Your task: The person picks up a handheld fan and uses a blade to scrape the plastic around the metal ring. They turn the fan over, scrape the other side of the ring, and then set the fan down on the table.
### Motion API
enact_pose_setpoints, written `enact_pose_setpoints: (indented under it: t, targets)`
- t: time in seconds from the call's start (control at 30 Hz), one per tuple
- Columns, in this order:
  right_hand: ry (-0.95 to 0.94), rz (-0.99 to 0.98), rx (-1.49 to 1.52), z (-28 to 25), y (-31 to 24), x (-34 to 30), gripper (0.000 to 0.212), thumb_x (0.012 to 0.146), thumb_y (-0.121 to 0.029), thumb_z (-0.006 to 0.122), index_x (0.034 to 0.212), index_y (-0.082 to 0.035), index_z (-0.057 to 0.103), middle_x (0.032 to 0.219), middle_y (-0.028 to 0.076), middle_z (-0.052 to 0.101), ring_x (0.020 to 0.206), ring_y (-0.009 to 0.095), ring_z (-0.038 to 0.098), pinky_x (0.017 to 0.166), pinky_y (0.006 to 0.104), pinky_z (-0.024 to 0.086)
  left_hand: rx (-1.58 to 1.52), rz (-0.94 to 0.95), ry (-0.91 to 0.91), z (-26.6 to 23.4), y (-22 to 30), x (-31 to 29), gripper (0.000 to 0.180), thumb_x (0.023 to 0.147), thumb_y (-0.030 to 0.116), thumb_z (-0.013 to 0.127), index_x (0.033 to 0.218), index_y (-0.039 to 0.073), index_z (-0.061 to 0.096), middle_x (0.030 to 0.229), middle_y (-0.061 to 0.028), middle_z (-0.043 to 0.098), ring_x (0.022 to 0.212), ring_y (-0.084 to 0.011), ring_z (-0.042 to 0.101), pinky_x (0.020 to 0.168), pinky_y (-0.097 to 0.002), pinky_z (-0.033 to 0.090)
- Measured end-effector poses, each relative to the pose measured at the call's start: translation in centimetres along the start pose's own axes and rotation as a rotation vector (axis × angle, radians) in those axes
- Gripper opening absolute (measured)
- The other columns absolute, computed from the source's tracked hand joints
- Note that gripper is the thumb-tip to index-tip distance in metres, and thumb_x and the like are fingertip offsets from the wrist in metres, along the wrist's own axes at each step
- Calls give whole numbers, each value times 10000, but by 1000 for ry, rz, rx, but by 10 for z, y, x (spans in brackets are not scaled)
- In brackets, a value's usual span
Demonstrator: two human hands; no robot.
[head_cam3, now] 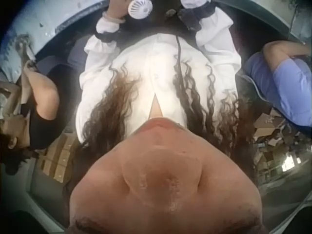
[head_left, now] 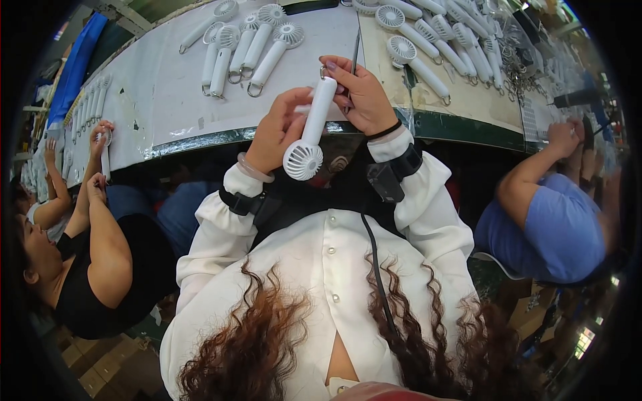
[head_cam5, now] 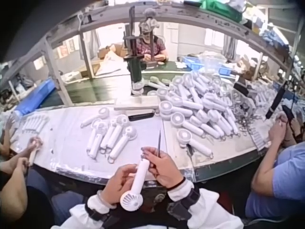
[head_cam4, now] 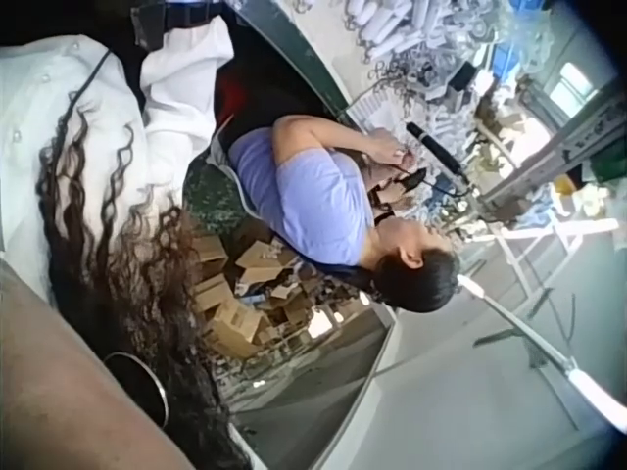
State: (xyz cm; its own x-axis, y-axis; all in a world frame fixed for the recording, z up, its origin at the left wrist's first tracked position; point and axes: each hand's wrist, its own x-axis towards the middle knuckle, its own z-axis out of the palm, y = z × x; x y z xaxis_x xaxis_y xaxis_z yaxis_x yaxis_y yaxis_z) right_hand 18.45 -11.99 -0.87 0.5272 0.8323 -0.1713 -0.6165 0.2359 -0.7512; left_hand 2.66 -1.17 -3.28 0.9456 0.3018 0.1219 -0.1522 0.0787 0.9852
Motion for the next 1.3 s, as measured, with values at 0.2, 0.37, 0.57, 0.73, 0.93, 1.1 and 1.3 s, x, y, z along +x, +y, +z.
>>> enact_pose_setpoints:
  t: [0.2, 0.37, 0.57, 0.73, 0.93, 1.1, 1.3]
  targets:
    - [-43, -37, 7, -5, 4, 0, 260, 955, -139, 589, 1181, -11, 581, 920, -1, 593, 645, 26, 416, 480, 153, 296, -352, -173, -157, -2, 14, -2, 412, 993, 89, 460, 1380, 32, 331, 1157, -143, 593, 921, -174, 639, 830, -308, 519]
    - [-101, -57, -100, -4, 4, 0, 267, 958, -151, 590, 1188, -15, 579, 920, -5, 597, 653, 20, 419, 498, 157, 303, -64, -137, -154, -3, 15, -2, 384, 1006, 137, 475, 1358, 35, 359, 1119, -133, 610, 894, -152, 636, 830, -280, 501]
    - [-118, -57, -166, -5, 7, -1, 275, 962, -162, 586, 1201, -25, 580, 906, -11, 598, 670, 14, 432, 507, 160, 303, -38, -181, -135, 0, 15, -2, 371, 1001, 145, 499, 1335, 29, 384, 1110, -123, 611, 887, -139, 629, 807, -266, 501]
    - [-121, -49, -174, -7, 8, -4, 272, 968, -166, 576, 1199, -23, 587, 913, -7, 601, 679, 12, 439, 509, 153, 299, 39, -165, -68, 5, 18, -3, 376, 983, 155, 540, 1308, 17, 413, 1090, -112, 610, 838, -132, 630, 768, -259, 509]
    - [-41, -102, -374, -5, 10, -9, 253, 966, -171, 571, 1167, -22, 608, 901, 7, 622, 673, 44, 476, 533, 199, 376, 338, -197, -4, 3, 26, -13, 389, 958, 121, 582, 1303, 18, 432, 961, -65, 627, 818, -92, 601, 718, -238, 492]
    - [22, -452, -941, -22, 18, -30, 244, 975, -132, 535, 1187, -33, 607, 859, 25, 609, 674, 97, 516, 570, 267, 422, 500, -201, 68, -1, 29, -28, 366, 925, 185, 629, 1231, 24, 510, 950, -103, 638, 757, -168, 637, 690, -287, 502]
    - [-17, -646, -1446, -11, 21, -64, 274, 917, -50, 573, 1182, -85, 632, 803, 71, 601, 645, 197, 558, 594, 303, 460, 808, -123, 116, -4, 34, -41, 397, 909, 165, 647, 1253, 39, 496, 855, -91, 631, 713, -178, 624, 671, -282, 491]
